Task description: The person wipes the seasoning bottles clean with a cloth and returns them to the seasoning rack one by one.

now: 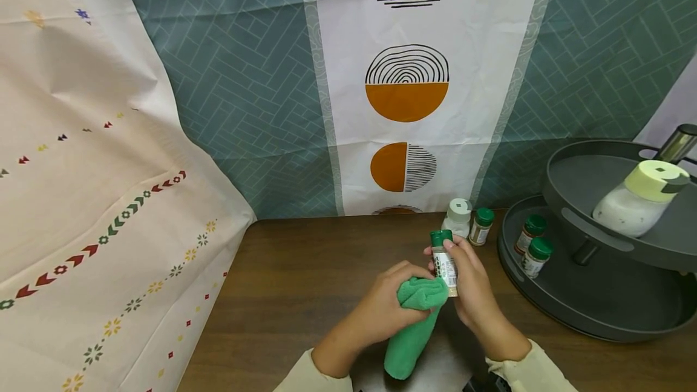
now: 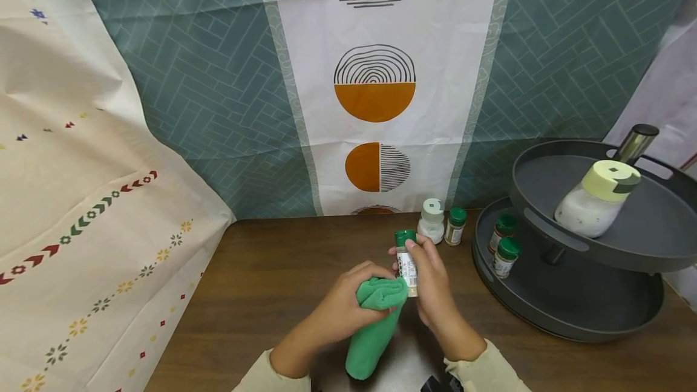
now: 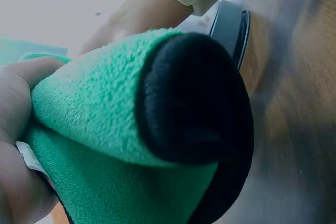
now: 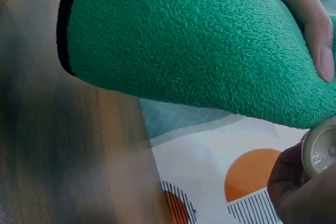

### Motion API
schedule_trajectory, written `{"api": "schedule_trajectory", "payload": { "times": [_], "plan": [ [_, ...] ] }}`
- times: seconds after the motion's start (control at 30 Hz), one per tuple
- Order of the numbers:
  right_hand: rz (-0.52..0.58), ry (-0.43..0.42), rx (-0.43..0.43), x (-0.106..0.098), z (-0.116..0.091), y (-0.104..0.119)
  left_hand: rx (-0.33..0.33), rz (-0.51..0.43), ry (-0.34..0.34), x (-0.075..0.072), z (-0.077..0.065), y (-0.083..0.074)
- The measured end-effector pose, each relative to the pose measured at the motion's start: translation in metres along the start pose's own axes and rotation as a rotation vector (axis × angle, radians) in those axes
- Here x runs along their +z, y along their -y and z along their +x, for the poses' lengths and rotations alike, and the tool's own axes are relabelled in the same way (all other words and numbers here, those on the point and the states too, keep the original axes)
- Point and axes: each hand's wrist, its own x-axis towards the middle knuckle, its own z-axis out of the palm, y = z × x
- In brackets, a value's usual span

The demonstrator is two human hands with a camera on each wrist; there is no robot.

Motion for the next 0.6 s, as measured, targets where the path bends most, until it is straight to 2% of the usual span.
{"api": "schedule_trajectory", "payload": {
  "times": [0.17, 0.33, 0.47, 0.53, 0.6],
  "plan": [
    [-0.018, 0.037, 0.014, 0.0, -0.001, -0.001, -0.023, -0.04, -0.071, 0.0, 0.001, 0.001],
    [-0.075, 0.031, 0.084, 0.006, -0.002, 0.0, -0.086, -0.117, -0.197, -0.006, 0.003, 0.002],
    [-0.133, 0.038, 0.107, 0.009, -0.002, 0.0, -0.123, -0.119, -0.308, -0.011, 0.004, 0.001],
    [-0.144, 0.044, 0.095, 0.01, -0.003, 0.0, -0.136, -0.12, -0.337, -0.013, 0.004, 0.001],
    [-0.147, 0.045, 0.073, 0.011, -0.003, 0.0, -0.14, -0.114, -0.337, -0.013, 0.004, 0.001]
  ]
}}
